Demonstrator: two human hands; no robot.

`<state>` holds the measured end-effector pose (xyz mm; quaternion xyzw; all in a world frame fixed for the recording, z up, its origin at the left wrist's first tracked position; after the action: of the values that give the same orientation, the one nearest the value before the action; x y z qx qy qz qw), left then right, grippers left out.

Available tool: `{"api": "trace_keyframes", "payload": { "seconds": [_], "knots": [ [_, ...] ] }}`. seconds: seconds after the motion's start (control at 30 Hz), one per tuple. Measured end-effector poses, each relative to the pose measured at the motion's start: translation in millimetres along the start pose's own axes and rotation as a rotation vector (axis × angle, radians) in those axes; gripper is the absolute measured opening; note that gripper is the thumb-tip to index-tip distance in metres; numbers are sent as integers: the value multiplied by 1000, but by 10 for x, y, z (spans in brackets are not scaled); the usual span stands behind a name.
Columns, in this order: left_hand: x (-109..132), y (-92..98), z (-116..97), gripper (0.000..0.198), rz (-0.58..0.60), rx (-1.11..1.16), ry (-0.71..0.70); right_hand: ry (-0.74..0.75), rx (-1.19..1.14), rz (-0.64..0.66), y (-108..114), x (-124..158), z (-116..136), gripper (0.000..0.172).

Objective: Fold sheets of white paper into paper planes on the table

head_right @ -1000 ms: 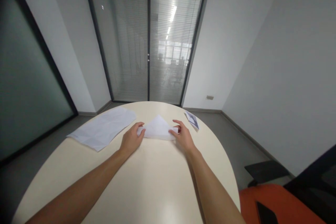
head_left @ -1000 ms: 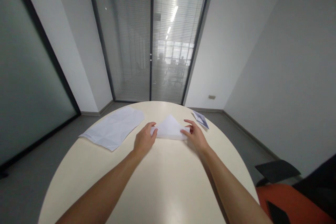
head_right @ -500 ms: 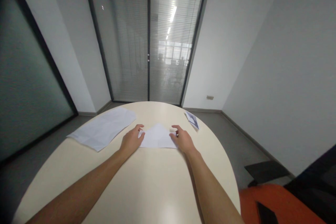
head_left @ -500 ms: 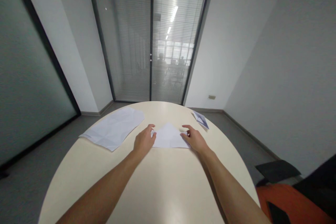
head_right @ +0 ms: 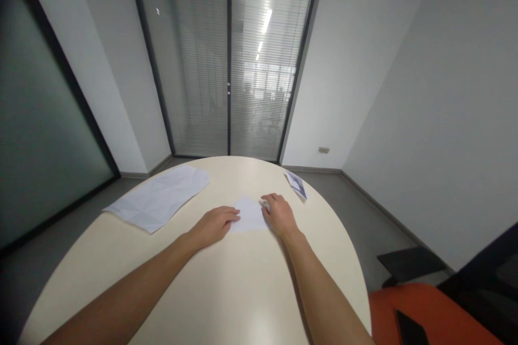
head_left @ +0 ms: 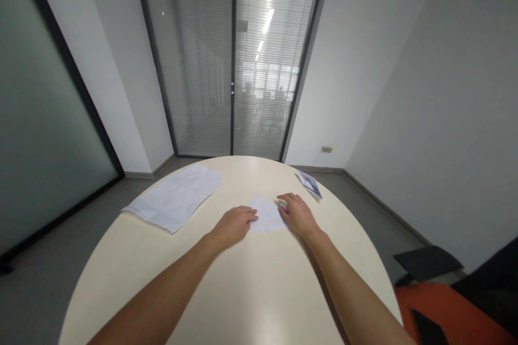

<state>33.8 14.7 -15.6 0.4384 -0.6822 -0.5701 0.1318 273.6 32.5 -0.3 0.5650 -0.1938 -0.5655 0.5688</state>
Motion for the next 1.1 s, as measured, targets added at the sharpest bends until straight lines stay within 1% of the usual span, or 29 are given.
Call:
{"api": "trace_keyframes", "payload": {
  "seconds": [0.1,0.17,0.27,0.37,0.47,0.53,0.6,0.7,0.83,0.93,1.03,1.1],
  "knots": [
    [24,38,-49,35,-13,14,-34,147,-79,26,-45,-24,186,31],
    [38,73,-95,33,-6,20,-60,240,-177,91,-127,-12,325,35],
    [45,115,-159,29,9,39,-86,299,-217,200,-268,39,463,42],
    [39,124,-180,26,14,49,-89,208,-154,294,-345,73,472,49],
    [28,103,-167,23,19,43,-91,115,-86,371,-339,71,442,56],
    [25,89,-160,21,23,36,-98,77,-47,399,-316,60,436,58],
    [27,84,-162,17,27,29,-105,59,-30,410,-297,53,441,58],
    [35,86,-173,17,30,13,-89,83,-48,406,-285,54,438,56],
    [37,65,-177,30,38,-19,-65,159,-83,382,-288,57,406,53],
    [27,31,-139,36,32,-88,-4,185,-72,344,-284,54,388,51],
    [23,14,-77,36,21,-176,68,188,-59,317,-267,55,385,49],
    [25,15,-48,35,16,-217,83,181,-57,302,-248,57,381,47]
  ]
}}
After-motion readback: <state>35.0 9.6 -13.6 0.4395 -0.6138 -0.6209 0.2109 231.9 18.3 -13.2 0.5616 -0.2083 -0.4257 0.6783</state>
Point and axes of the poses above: each hand's wrist, its own x-axis away from the middle knuckle, its own y-axis out of the back of the hand, z = x × y, the point moved 2 cm from there along -x, towards the middle knuckle, and after that the axes turned 3 degrees about y, right-handed, at the moved point
